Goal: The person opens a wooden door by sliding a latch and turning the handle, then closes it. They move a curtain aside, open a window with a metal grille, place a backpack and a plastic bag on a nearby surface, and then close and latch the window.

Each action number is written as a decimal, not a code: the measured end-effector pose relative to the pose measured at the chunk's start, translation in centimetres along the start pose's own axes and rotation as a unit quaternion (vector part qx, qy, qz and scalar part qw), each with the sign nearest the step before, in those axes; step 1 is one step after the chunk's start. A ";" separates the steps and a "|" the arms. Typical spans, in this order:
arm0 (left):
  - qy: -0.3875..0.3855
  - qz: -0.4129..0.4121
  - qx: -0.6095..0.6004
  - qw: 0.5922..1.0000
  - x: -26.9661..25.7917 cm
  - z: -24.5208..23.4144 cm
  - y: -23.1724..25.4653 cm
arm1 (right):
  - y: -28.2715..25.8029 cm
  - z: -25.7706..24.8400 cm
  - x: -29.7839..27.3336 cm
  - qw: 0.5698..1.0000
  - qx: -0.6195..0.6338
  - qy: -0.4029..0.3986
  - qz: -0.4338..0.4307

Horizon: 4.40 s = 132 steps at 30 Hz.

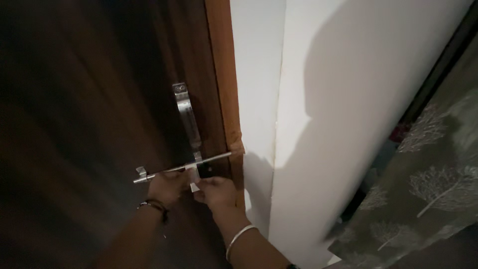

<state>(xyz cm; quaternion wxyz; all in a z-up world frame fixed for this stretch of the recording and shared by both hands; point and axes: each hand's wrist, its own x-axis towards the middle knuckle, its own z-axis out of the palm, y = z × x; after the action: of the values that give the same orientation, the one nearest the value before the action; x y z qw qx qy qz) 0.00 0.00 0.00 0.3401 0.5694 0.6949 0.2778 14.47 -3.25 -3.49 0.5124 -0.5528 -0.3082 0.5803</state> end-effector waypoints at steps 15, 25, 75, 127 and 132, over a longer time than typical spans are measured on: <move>-0.067 -0.080 -0.207 0.973 -0.2 -0.5 0.4 | -2.8 0.0 0.5 0.998 -0.023 -0.061 -0.020; -0.063 -0.055 -0.276 0.958 -0.3 0.3 -0.6 | -1.3 -1.2 1.7 0.993 0.008 -0.113 -0.041; -0.112 0.092 -0.148 0.978 1.7 -0.9 -1.6 | -2.4 0.3 1.4 0.938 -0.340 0.013 -0.064; -0.189 -0.031 -0.206 0.960 5.5 0.5 -2.5 | -3.3 0.9 3.6 0.994 -0.111 0.005 0.007; -0.187 -0.006 -0.249 0.950 1.8 -0.6 -2.2 | -1.8 0.1 4.0 0.986 -0.142 -0.083 -0.024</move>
<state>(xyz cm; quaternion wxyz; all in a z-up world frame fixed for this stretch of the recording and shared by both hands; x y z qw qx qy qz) -2.03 1.29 -1.57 0.5961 0.5044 0.5311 0.3288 15.40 0.99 -3.11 0.4147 -0.5623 -0.4421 0.5624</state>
